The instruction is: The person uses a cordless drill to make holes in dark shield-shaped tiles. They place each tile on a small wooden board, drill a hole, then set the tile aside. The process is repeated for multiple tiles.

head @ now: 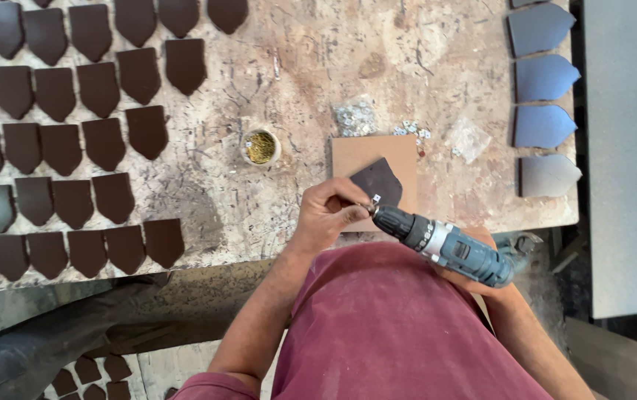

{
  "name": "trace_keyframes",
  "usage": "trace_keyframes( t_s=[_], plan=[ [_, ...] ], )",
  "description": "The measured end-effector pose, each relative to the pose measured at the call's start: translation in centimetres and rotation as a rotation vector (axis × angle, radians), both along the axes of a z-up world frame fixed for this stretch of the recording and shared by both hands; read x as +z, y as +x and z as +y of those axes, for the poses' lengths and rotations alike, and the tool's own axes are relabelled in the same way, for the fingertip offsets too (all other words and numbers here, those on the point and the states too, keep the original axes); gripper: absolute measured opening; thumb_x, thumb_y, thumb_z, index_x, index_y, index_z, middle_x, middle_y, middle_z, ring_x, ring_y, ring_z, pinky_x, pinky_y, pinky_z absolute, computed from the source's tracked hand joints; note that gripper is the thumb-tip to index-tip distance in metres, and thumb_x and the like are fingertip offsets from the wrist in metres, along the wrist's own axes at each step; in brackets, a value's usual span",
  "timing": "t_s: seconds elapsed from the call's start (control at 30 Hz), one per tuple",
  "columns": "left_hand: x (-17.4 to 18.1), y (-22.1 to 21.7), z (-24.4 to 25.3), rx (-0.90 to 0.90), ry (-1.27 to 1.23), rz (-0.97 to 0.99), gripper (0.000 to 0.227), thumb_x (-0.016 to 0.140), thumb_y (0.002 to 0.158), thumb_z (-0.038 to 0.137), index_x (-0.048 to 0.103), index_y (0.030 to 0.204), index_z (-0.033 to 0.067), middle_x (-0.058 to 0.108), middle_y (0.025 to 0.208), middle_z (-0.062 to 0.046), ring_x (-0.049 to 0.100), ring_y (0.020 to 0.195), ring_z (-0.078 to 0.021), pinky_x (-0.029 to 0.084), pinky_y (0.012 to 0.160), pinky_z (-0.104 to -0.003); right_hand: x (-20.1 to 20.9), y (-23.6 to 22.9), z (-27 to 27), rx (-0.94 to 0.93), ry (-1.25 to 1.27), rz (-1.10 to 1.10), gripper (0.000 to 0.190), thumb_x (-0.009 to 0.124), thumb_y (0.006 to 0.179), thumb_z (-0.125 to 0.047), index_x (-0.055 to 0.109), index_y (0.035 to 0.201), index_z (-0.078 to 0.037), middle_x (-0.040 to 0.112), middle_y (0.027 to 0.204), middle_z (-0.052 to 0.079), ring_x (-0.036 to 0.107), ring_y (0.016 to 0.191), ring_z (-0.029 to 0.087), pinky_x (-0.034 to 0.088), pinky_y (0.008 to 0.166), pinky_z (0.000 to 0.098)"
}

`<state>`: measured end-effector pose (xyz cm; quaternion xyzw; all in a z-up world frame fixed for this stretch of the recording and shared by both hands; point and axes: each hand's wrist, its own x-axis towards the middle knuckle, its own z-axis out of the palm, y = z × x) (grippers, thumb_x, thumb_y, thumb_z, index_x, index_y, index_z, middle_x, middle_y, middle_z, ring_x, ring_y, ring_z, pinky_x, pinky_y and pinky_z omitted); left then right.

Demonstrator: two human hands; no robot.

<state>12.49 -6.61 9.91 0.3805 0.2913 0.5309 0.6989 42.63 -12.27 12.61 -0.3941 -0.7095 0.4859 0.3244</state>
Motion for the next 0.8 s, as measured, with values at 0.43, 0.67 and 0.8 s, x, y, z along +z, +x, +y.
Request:
trace_keyframes(
  t_s=[0.43, 0.67, 0.8],
  plan=[
    [-9.2, 5.8, 0.1, -0.031, 0.359, 1.504, 0.089, 0.088, 0.069, 0.051, 0.053, 0.14, 0.01, 0.05, 0.139, -0.015, 0.047, 0.128, -0.036, 0.038, 0.106, -0.053, -1.2, 4.7, -3.7, -0.429, -0.159, -0.16, 0.017, 0.082, 0.077, -0.006, 0.072, 0.092, -0.004, 0.07, 0.068, 0.002, 0.065, 0.055, 0.009, 0.053, 0.052, 0.0247],
    [-11.2, 3.3, 2.8, -0.253, 0.5, 1.436, 0.067, 0.084, 0.078, 0.034, 0.061, 0.14, 0.0195, 0.05, 0.152, -0.003, 0.048, 0.135, -0.0278, 0.037, 0.115, -0.049, -2.6, 5.0, -6.0, -0.388, -0.078, -0.189, 0.017, 0.08, 0.079, -0.006, 0.072, 0.095, -0.004, 0.072, 0.078, 0.002, 0.067, 0.066, 0.011, 0.055, 0.063, 0.0254],
    [-10.5, 2.5, 3.1, -0.187, 0.602, 1.38, 0.056, 0.084, 0.075, 0.03, 0.07, 0.128, 0.0173, 0.056, 0.142, -0.005, 0.051, 0.131, -0.0283, 0.038, 0.112, -0.048, -2.6, 5.1, -6.1, -0.388, -0.084, -0.16, 0.017, 0.08, 0.08, -0.006, 0.072, 0.095, -0.004, 0.072, 0.078, 0.002, 0.068, 0.066, 0.011, 0.055, 0.064, 0.0253]
  ],
)
